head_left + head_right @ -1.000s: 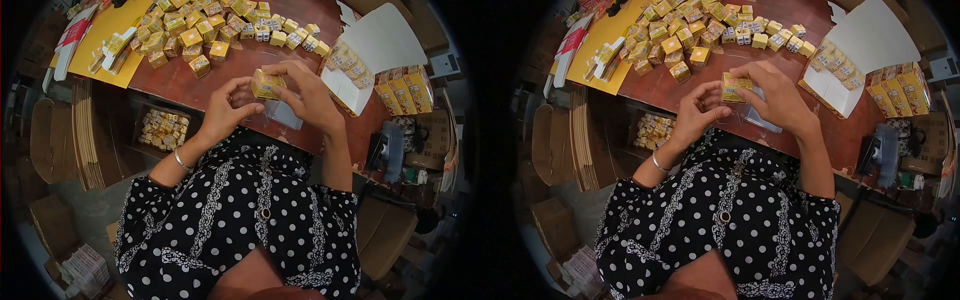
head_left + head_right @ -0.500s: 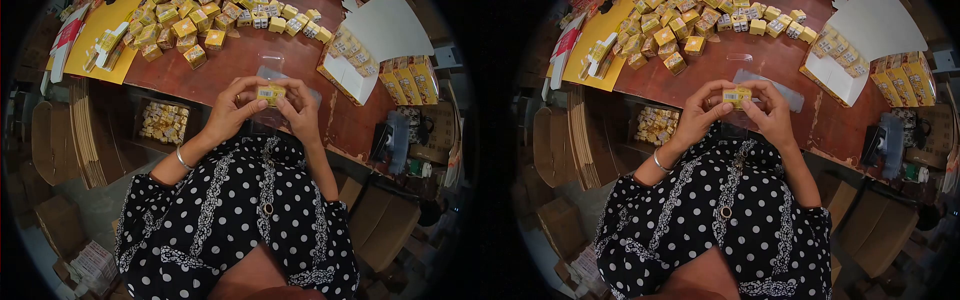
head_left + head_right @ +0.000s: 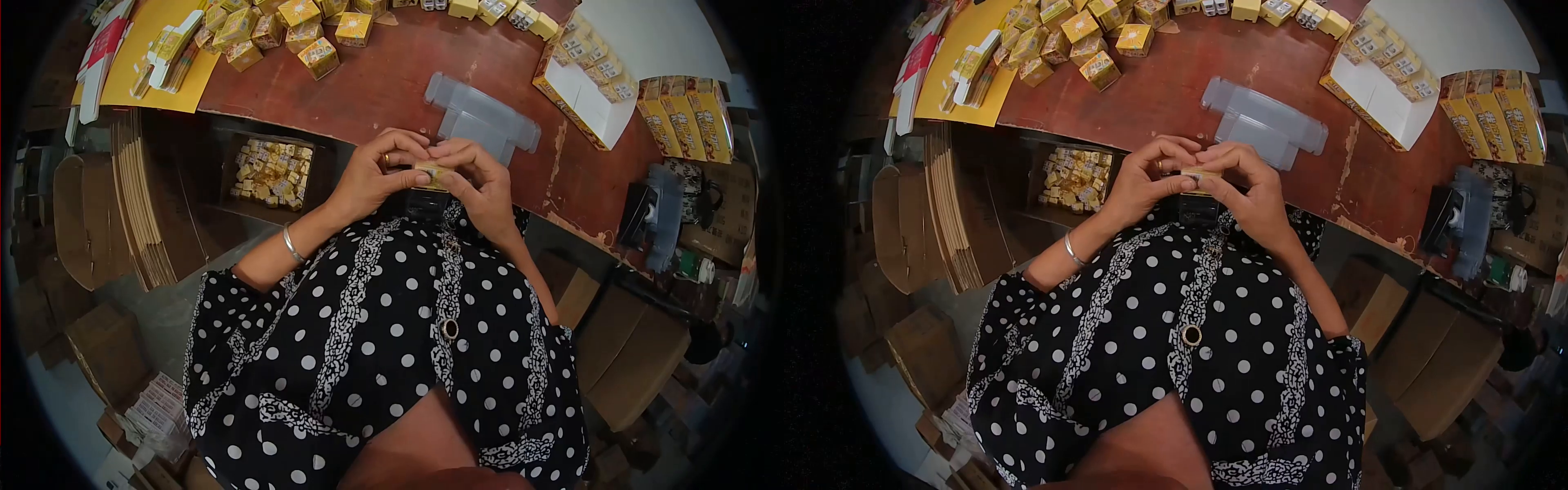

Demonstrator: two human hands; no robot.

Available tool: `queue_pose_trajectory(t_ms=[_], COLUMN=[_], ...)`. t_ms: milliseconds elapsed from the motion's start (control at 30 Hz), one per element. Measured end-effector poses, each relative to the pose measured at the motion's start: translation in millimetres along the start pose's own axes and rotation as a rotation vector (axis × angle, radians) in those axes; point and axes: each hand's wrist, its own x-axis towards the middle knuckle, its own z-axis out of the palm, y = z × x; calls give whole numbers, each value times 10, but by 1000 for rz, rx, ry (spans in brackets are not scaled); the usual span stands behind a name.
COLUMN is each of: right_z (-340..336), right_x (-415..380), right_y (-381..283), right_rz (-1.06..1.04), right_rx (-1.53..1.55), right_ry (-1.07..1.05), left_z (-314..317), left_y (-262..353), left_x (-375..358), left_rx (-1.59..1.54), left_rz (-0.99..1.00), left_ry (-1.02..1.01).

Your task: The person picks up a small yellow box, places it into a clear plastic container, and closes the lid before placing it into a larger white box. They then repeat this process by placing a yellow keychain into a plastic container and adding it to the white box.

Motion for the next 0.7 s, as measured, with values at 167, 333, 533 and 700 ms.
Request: queue_pose_trajectory(t_ms=[167, 333, 533, 700], right_z=[-6, -28, -53, -32], right_x=[38, 71, 138, 162], right_y=[-82, -212, -217, -194], right_rz=[72, 147, 125, 105], right_rx=[106, 95, 49, 23], right_ry=[-57, -32, -27, -2], left_z=[41, 94, 115, 144], left_y=[150, 212, 267, 262], left_x=[-28, 6, 23, 13], left_rx=[158, 333, 383, 379], left_rz=[76, 159, 142, 130], left_ry=[-7, 22, 72, 115])
